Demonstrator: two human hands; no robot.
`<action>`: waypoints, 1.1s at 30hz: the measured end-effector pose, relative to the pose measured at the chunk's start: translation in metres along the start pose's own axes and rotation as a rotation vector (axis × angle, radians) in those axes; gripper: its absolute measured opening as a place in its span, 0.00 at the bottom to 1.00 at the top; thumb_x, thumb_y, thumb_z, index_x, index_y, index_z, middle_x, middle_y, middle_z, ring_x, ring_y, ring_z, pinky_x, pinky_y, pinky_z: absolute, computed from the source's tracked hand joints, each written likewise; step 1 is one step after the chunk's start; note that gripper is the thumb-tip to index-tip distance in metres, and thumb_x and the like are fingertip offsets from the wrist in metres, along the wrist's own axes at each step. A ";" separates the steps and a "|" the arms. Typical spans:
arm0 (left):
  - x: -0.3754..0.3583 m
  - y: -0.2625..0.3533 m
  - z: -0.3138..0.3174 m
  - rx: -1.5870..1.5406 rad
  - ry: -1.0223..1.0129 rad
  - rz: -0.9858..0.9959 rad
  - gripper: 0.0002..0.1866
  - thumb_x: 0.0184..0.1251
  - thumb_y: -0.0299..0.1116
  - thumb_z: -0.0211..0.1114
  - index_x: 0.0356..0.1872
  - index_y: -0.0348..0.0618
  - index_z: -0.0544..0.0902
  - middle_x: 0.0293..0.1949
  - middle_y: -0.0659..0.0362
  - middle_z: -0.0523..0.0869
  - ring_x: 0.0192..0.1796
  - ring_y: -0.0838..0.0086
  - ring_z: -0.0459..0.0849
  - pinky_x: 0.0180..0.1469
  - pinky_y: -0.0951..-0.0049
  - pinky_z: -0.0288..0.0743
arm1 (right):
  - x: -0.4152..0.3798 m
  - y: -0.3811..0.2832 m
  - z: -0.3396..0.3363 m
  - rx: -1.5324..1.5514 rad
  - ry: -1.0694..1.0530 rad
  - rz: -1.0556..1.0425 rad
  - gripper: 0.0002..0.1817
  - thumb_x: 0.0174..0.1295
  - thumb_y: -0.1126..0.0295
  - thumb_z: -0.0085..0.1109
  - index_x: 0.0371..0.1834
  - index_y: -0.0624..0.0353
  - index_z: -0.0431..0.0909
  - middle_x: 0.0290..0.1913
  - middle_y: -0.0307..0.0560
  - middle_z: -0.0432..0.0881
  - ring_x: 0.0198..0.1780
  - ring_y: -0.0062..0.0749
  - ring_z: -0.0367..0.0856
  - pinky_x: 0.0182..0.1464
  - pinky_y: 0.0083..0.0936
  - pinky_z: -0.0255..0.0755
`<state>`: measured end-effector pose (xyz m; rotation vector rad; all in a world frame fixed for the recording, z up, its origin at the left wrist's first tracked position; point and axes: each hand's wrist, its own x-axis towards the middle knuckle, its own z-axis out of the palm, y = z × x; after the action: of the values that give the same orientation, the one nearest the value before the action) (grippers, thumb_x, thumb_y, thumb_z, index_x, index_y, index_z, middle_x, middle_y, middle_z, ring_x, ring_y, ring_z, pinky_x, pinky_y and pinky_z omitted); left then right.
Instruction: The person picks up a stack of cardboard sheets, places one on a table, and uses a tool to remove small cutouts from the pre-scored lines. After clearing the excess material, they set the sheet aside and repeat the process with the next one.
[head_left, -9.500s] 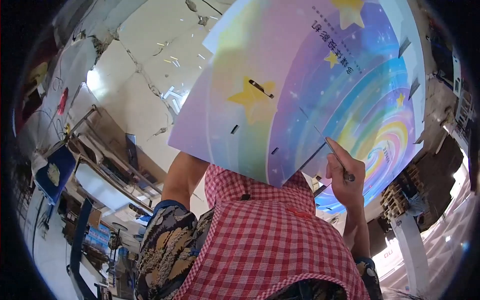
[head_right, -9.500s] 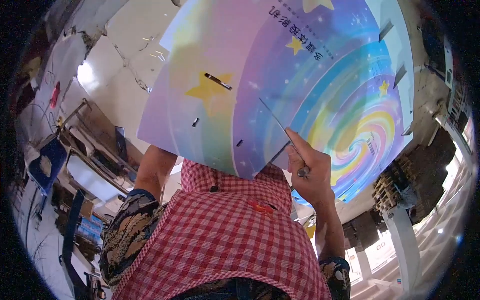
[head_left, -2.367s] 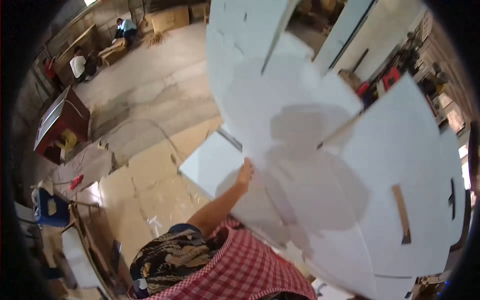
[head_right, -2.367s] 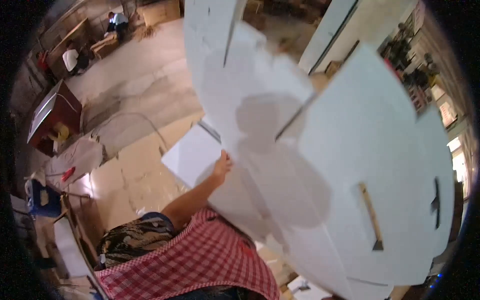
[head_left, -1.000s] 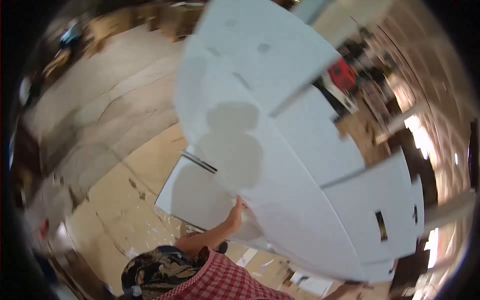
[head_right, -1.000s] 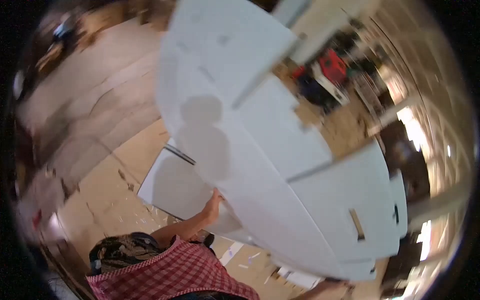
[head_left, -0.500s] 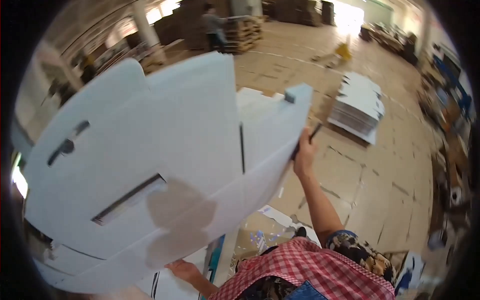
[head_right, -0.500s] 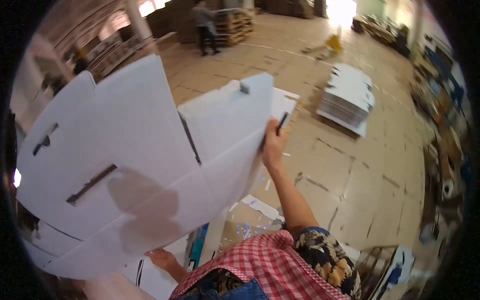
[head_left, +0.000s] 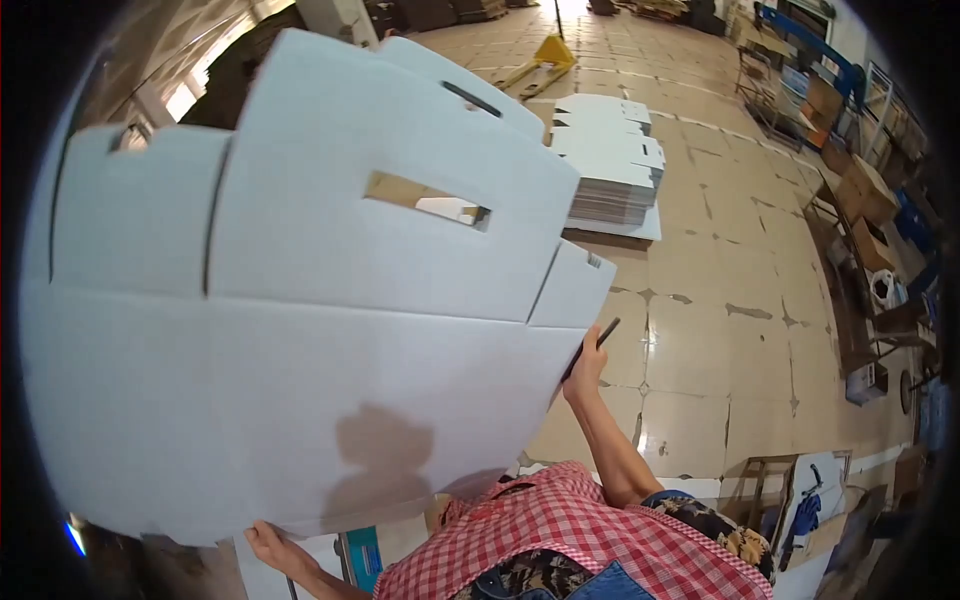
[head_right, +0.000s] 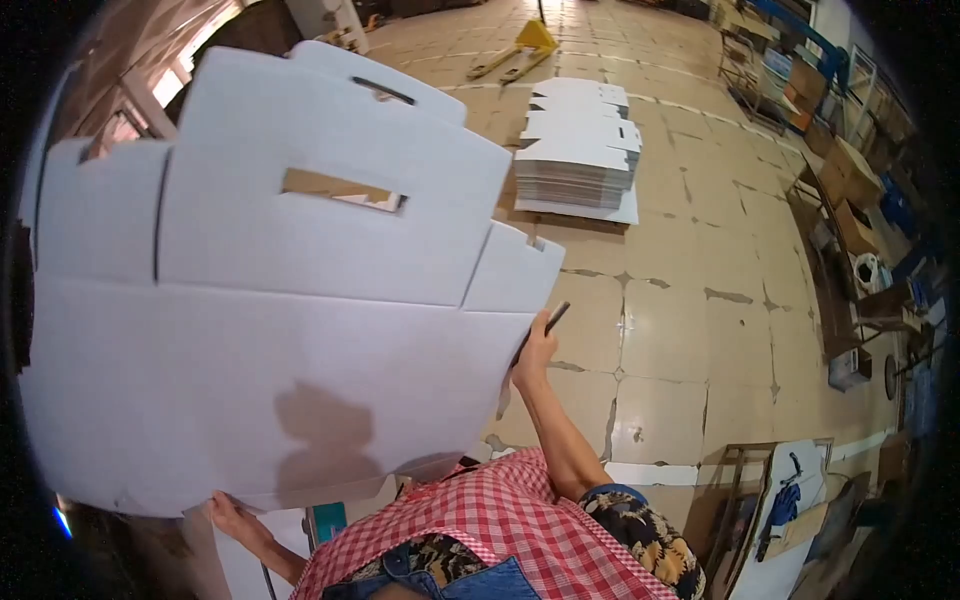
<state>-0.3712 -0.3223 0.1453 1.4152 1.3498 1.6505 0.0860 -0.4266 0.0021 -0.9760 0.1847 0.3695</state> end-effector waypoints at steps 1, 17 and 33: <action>0.008 0.008 0.017 -0.002 -0.021 -0.001 0.11 0.62 0.32 0.48 0.33 0.32 0.70 0.25 0.62 0.67 0.29 0.79 0.63 0.34 0.81 0.59 | 0.008 0.003 -0.008 0.024 0.056 0.012 0.22 0.60 0.53 0.43 0.41 0.65 0.68 0.35 0.43 0.74 0.37 0.28 0.73 0.40 0.24 0.68; 0.084 -0.074 0.496 -0.105 -1.015 0.018 0.06 0.56 0.27 0.55 0.30 0.34 0.70 0.25 0.65 0.70 0.29 0.84 0.66 0.30 0.81 0.64 | 0.138 -0.117 -0.067 0.125 0.593 -0.467 0.27 0.62 0.51 0.36 0.50 0.67 0.65 0.50 0.49 0.70 0.49 0.37 0.68 0.51 0.30 0.63; -0.041 0.052 0.928 -0.397 -1.386 0.395 0.10 0.50 0.31 0.61 0.29 0.34 0.75 0.27 0.54 0.78 0.31 0.69 0.77 0.38 0.70 0.70 | 0.271 -0.170 -0.115 0.234 1.053 -0.558 0.24 0.57 0.53 0.43 0.49 0.60 0.68 0.51 0.49 0.69 0.51 0.43 0.67 0.54 0.41 0.61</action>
<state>0.5265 -0.0788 0.1119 1.9631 -0.0412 0.6296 0.4031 -0.5479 -0.0161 -0.8645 0.8631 -0.6990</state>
